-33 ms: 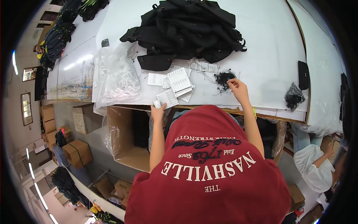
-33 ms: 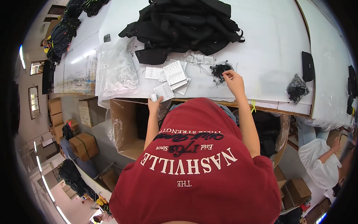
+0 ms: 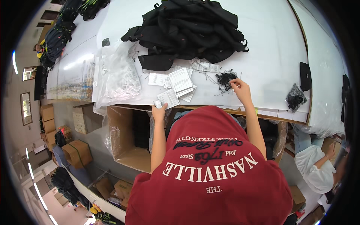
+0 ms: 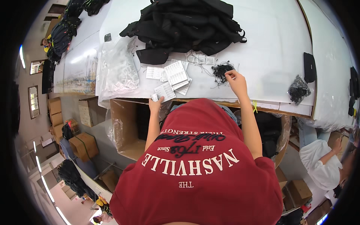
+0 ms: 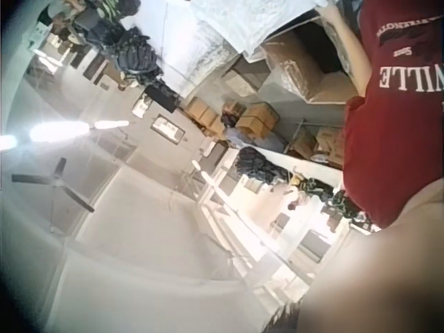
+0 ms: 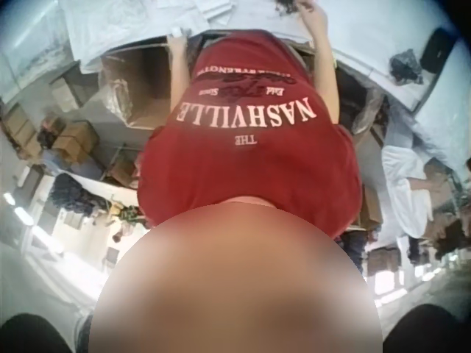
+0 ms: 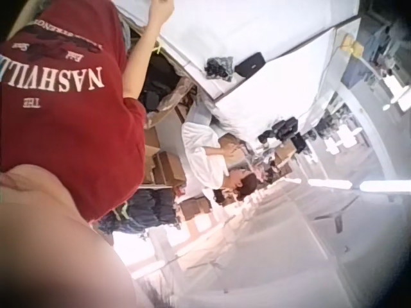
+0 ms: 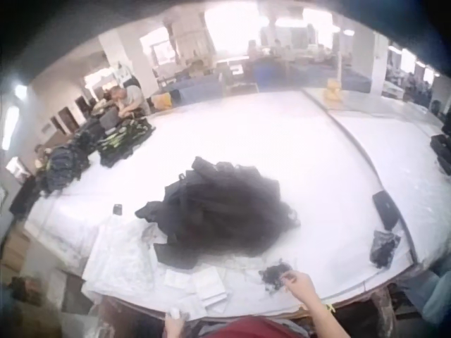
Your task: Gathering black cases/pouches, placing them on a table, and attaching small black tags with string to them.
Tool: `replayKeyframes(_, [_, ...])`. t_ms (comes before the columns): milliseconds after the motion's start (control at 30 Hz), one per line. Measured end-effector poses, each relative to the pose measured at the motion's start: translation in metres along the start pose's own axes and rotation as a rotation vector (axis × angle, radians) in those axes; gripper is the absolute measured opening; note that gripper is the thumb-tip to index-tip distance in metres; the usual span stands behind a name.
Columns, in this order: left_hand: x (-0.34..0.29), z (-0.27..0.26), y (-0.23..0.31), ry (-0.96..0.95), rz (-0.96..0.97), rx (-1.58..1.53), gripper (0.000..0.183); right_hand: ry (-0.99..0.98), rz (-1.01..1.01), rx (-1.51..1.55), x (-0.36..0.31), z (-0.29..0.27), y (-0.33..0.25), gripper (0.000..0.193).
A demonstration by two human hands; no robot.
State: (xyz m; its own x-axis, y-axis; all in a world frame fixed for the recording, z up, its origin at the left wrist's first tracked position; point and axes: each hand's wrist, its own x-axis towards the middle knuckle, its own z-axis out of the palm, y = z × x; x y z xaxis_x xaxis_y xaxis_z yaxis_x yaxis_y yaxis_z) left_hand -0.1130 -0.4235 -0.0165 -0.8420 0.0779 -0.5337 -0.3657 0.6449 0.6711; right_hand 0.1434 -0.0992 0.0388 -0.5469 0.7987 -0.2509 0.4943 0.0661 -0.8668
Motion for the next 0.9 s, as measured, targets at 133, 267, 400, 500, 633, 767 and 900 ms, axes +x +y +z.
replayKeyframes(133, [0.006, -0.011, -0.019, 0.085, 0.099, 0.07, 0.065, -0.028, -0.002, -0.007, 0.001, -0.014, -0.006, 0.015])
replayKeyframes(267, [-0.022, -0.017, 0.035, -0.015, 0.132, -0.365, 0.052, -0.055, 0.028, -0.011, -0.01, -0.021, 0.004, 0.015])
replayKeyframes(400, [-0.023, -0.024, 0.08, -0.013, 0.204, -0.343, 0.05, -0.159, 0.085, -0.088, -0.018, -0.014, -0.003, 0.015])
replayKeyframes(500, [-0.023, -0.031, 0.078, 0.157, 0.287, -0.193, 0.056, -0.31, 0.082, -0.206, -0.018, -0.005, -0.019, 0.016])
replayKeyframes(633, [-0.03, -0.066, 0.01, 0.35, 0.071, -0.264, 0.063, -0.4, 0.107, -0.286, 0.003, -0.006, -0.021, 0.016])
replayKeyframes(767, [-0.091, -0.112, -0.064, 0.532, -0.127, -0.191, 0.083, -0.244, 0.066, -0.306, 0.046, -0.032, -0.006, 0.016])
replayKeyframes(900, [-0.153, -0.123, -0.172, 0.679, -0.248, -0.1, 0.066, 0.054, 0.229, -0.369, 0.107, -0.063, 0.041, 0.027])
